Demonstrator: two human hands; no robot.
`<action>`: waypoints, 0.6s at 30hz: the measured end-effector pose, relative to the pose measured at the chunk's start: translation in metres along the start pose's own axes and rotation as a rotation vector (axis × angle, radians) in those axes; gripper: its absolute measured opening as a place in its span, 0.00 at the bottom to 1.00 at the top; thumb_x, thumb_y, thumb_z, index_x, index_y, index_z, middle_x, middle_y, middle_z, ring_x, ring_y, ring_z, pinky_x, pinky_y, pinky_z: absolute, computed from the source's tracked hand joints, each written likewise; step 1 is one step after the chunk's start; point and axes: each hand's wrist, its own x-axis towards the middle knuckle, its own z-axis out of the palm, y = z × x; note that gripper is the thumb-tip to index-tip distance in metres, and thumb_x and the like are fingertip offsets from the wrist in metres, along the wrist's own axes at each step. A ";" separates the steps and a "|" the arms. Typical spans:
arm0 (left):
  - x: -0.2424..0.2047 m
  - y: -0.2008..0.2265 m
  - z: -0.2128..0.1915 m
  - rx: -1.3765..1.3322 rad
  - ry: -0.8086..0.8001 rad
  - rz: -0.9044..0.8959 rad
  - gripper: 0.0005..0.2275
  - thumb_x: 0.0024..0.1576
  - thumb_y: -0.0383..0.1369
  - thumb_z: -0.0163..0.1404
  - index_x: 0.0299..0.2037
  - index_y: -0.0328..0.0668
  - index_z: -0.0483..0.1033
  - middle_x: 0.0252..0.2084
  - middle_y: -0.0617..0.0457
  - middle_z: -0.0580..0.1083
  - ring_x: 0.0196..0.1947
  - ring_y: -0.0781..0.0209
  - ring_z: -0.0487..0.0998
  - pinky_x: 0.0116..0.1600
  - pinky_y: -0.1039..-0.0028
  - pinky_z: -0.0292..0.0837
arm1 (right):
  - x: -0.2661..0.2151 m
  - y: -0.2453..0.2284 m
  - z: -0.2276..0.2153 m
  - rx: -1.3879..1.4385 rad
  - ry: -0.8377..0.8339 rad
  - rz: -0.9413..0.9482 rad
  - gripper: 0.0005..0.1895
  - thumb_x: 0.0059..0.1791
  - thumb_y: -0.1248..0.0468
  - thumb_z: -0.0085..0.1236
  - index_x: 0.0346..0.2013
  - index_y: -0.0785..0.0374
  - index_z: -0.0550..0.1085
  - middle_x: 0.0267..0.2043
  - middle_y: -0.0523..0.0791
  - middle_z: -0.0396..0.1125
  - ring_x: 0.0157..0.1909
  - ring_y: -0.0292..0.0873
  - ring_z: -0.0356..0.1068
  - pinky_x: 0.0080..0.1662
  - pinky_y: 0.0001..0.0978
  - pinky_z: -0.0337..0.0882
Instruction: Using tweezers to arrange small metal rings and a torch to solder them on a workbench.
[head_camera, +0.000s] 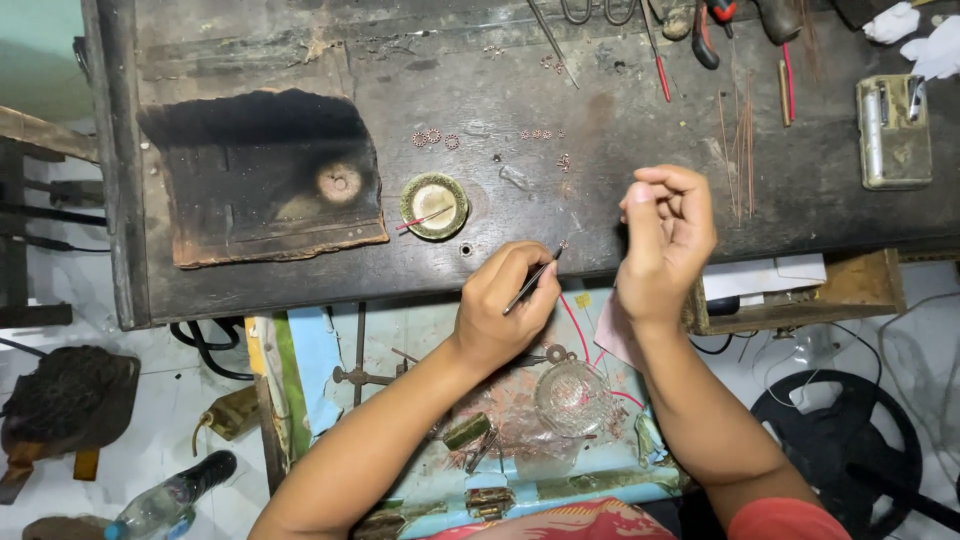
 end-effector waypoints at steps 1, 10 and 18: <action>-0.001 0.000 0.000 0.000 0.002 0.002 0.01 0.57 0.21 0.54 0.36 0.35 0.76 0.32 0.46 0.78 0.31 0.47 0.82 0.37 0.65 0.79 | -0.001 0.002 -0.001 0.001 0.000 -0.003 0.05 0.58 0.71 0.51 0.46 0.72 0.71 0.30 0.49 0.65 0.32 0.38 0.62 0.38 0.26 0.67; 0.000 0.001 -0.004 -0.009 0.003 -0.001 0.01 0.58 0.21 0.53 0.36 0.35 0.76 0.32 0.45 0.78 0.32 0.45 0.82 0.37 0.65 0.79 | 0.005 -0.005 -0.001 -0.333 -0.127 -0.094 0.07 0.51 0.75 0.65 0.42 0.65 0.79 0.33 0.47 0.73 0.30 0.41 0.65 0.37 0.30 0.68; 0.004 0.001 -0.033 -0.112 0.035 -0.034 0.02 0.56 0.22 0.57 0.35 0.36 0.77 0.32 0.46 0.79 0.32 0.45 0.83 0.38 0.65 0.80 | 0.013 0.021 0.000 -0.467 -0.218 -0.109 0.07 0.48 0.71 0.67 0.39 0.59 0.81 0.31 0.42 0.74 0.32 0.41 0.69 0.39 0.32 0.68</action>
